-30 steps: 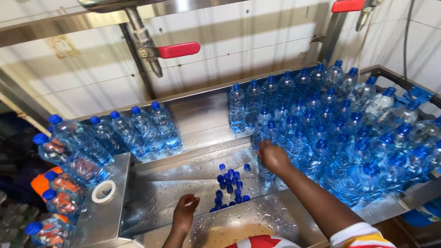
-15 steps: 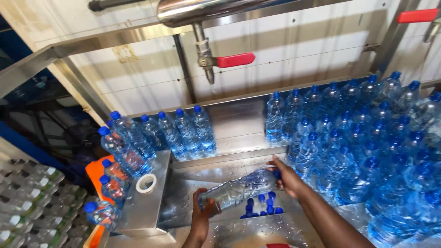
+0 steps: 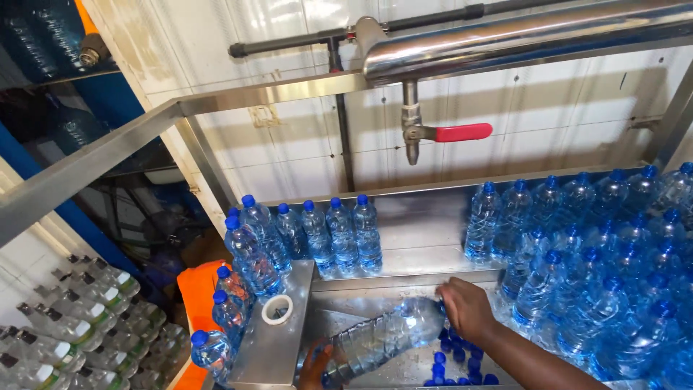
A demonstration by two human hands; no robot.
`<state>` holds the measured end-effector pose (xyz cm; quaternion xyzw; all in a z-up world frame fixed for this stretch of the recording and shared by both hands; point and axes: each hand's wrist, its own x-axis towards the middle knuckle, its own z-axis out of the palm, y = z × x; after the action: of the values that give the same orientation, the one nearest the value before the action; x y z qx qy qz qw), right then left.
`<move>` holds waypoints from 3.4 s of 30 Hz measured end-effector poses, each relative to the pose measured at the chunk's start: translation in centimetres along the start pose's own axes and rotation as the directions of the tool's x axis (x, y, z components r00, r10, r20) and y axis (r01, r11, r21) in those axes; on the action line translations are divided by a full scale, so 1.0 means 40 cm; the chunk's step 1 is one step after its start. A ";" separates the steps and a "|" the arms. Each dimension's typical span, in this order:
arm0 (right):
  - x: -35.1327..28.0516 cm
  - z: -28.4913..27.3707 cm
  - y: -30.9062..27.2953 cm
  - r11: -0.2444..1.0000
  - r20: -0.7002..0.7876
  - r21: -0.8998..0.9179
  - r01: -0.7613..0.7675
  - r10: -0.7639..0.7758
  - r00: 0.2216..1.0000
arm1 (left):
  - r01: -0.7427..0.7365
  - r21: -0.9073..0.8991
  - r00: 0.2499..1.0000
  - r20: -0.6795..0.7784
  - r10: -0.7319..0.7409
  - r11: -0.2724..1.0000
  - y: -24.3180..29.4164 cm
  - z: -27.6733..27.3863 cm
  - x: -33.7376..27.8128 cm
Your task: Manually placing and securing plastic caps onto filled water bottles at a production station.
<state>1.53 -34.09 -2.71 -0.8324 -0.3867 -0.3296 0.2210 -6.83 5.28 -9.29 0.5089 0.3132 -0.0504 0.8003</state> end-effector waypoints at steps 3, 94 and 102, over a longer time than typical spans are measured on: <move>0.070 0.040 -0.014 0.603 0.477 -0.164 -0.781 0.741 0.472 | -0.400 0.439 0.907 0.066 0.415 0.805 -0.033 -0.045 0.101; -0.083 -0.323 0.453 0.273 0.170 -0.504 -0.819 0.962 0.216 | -0.702 0.701 0.542 0.641 0.543 -0.126 -0.171 0.206 0.050; -0.096 -0.315 0.480 0.239 0.306 -0.436 -0.868 0.946 0.107 | -0.635 0.772 0.681 0.552 0.481 0.012 -0.175 0.221 0.005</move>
<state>10.07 -55.43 0.96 -0.9574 0.1888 0.0855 0.2009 -5.50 -5.51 -12.35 0.9462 -0.0607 0.0636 0.3114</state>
